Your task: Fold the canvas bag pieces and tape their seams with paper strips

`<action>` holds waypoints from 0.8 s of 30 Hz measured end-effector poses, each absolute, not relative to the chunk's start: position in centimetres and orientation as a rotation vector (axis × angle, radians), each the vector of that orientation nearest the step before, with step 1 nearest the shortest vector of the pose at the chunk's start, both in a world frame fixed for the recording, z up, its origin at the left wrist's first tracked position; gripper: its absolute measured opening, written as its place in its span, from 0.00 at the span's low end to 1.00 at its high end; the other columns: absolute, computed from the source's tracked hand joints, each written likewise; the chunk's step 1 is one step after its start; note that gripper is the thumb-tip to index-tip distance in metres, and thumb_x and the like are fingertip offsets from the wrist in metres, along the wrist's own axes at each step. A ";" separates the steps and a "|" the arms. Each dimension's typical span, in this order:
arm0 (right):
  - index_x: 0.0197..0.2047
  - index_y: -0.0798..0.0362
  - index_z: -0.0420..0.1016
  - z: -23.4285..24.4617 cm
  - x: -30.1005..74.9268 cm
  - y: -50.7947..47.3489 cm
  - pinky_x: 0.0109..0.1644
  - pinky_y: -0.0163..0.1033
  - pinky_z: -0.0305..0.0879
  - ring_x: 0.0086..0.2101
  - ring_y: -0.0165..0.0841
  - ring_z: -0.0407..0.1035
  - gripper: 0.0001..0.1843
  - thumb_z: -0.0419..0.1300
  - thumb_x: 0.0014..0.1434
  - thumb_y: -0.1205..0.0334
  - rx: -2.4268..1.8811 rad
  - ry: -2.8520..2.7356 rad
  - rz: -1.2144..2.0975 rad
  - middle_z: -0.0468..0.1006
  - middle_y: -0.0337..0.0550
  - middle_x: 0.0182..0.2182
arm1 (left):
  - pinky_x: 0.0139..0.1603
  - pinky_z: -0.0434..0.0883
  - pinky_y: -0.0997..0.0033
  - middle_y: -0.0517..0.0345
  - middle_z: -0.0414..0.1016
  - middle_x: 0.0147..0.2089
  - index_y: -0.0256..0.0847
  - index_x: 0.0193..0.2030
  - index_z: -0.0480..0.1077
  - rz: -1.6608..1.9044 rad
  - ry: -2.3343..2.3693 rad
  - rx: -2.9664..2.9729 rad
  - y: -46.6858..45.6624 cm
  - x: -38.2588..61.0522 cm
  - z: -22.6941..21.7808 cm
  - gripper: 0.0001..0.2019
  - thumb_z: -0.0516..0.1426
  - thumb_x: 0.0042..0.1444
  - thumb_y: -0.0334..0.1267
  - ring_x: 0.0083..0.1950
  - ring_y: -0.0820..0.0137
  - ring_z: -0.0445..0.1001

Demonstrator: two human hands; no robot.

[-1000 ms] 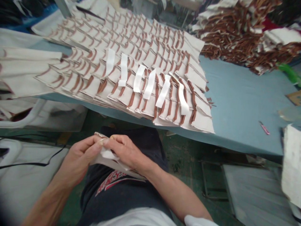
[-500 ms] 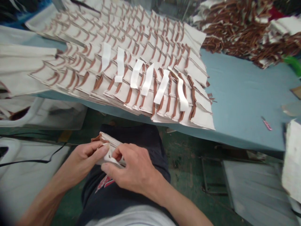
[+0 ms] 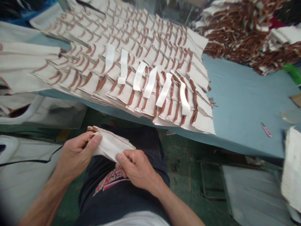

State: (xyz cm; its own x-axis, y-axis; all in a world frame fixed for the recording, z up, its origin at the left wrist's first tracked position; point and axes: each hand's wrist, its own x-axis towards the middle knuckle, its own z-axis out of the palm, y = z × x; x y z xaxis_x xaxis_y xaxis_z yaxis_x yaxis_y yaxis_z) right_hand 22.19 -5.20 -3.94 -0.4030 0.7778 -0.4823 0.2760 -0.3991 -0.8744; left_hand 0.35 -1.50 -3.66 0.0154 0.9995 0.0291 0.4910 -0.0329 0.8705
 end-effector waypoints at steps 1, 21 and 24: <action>0.32 0.52 0.76 -4.5 22.4 -5.5 0.30 0.36 0.51 0.22 0.28 0.56 0.34 0.55 0.77 0.32 -1.391 -1.399 1.916 0.69 0.34 0.21 | 0.28 0.62 0.68 0.62 0.67 0.23 0.45 0.25 0.72 0.944 1.553 1.611 -1.4 0.2 -3.6 0.22 0.59 0.69 0.51 0.26 0.67 0.64; 0.35 0.48 0.72 -1.3 20.4 -1.0 0.38 0.37 0.62 0.31 0.30 0.66 0.21 0.74 0.63 0.43 -1.480 -1.655 1.383 0.75 0.32 0.29 | 0.23 0.62 0.75 0.65 0.72 0.22 0.42 0.25 0.76 0.961 1.366 1.662 -1.0 0.7 -1.6 0.20 0.58 0.69 0.44 0.23 0.73 0.66; 0.35 0.48 0.70 -1.6 19.5 -0.6 0.34 0.36 0.58 0.28 0.28 0.62 0.20 0.71 0.67 0.44 -1.430 -1.639 1.579 0.71 0.29 0.26 | 0.24 0.65 0.76 0.64 0.76 0.25 0.42 0.27 0.79 0.961 1.362 1.574 -1.4 0.5 -2.1 0.20 0.57 0.70 0.44 0.25 0.73 0.70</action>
